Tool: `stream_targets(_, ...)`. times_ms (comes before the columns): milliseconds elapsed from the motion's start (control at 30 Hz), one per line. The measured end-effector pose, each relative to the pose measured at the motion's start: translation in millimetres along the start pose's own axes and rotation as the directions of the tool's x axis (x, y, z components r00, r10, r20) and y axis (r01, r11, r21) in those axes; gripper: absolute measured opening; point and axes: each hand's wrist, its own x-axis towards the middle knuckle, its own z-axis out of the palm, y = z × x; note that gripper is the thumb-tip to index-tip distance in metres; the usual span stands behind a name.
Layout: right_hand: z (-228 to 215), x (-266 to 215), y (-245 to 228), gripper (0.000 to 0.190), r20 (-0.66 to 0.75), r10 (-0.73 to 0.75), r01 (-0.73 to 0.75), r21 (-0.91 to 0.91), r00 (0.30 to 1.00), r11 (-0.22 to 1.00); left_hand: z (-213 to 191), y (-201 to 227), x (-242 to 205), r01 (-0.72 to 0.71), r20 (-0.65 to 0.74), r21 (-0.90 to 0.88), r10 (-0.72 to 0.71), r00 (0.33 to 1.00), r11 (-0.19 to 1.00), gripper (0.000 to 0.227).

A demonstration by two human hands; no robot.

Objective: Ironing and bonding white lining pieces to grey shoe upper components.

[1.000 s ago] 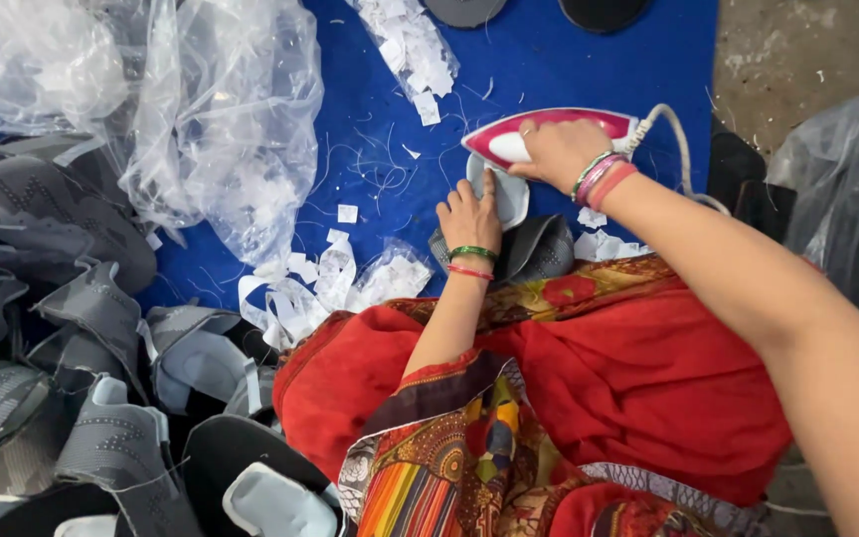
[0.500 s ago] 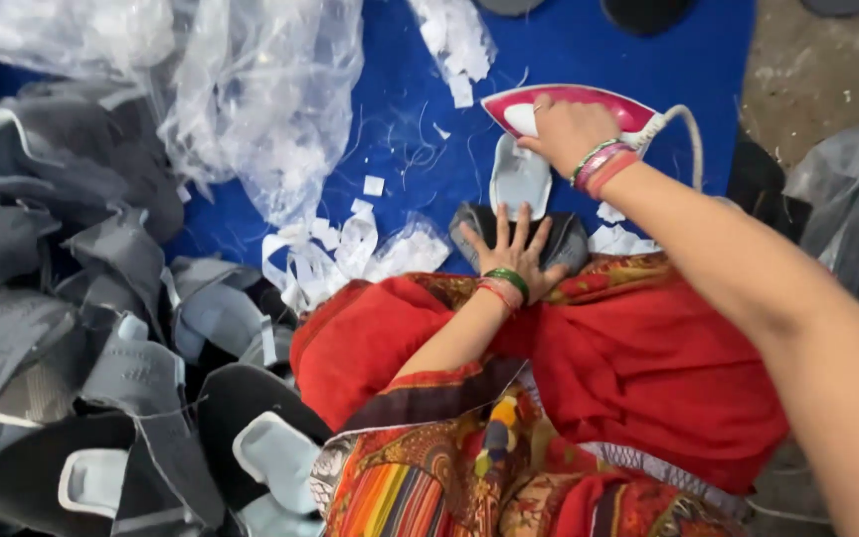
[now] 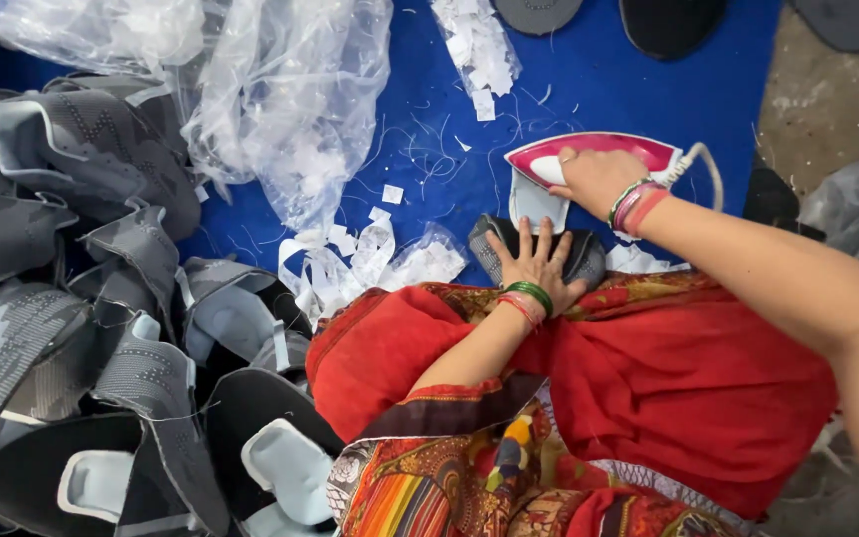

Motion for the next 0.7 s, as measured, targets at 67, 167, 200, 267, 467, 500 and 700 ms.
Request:
stream_targets(67,9,3,1,0.055,-0.042,-0.002,0.0,-0.053,0.999,0.999,0,0,0,-0.004,-0.003,0.005,0.004,1.0,1.0,0.09)
stream_targets(167,11,17,-1,0.052,-0.153,0.015,-0.021,-0.031,0.988,0.999,0,1,-2,-0.011,-0.015,0.018,0.011,1.0,1.0,0.09)
stream_targets(200,11,22,-3,0.052,-0.19,0.006,-0.014,-0.036,0.982,0.999,-1,0,-2,-0.007,-0.024,0.012,0.008,1.0,1.0,0.091)
stream_targets(267,9,30,-2,0.052,-0.222,-0.002,-0.007,-0.041,0.975,0.999,0,0,-3,-0.005,-0.028,0.004,0.005,1.0,1.0,0.091)
stream_targets(467,-2,14,-7,0.056,-0.191,0.02,-0.029,-0.042,0.981,0.999,8,0,4,0.0,-0.074,-0.016,-0.001,0.997,1.0,0.093)
stream_targets(500,9,13,-4,0.056,-0.165,0.041,-0.047,-0.032,0.985,0.998,8,0,4,0.001,-0.062,-0.004,-0.001,0.998,1.0,0.094)
stream_targets(700,1,16,3,0.056,-0.121,0.066,-0.065,0.014,0.99,0.998,4,4,10,0.0,-0.049,0.009,0.0,0.999,1.0,0.098)
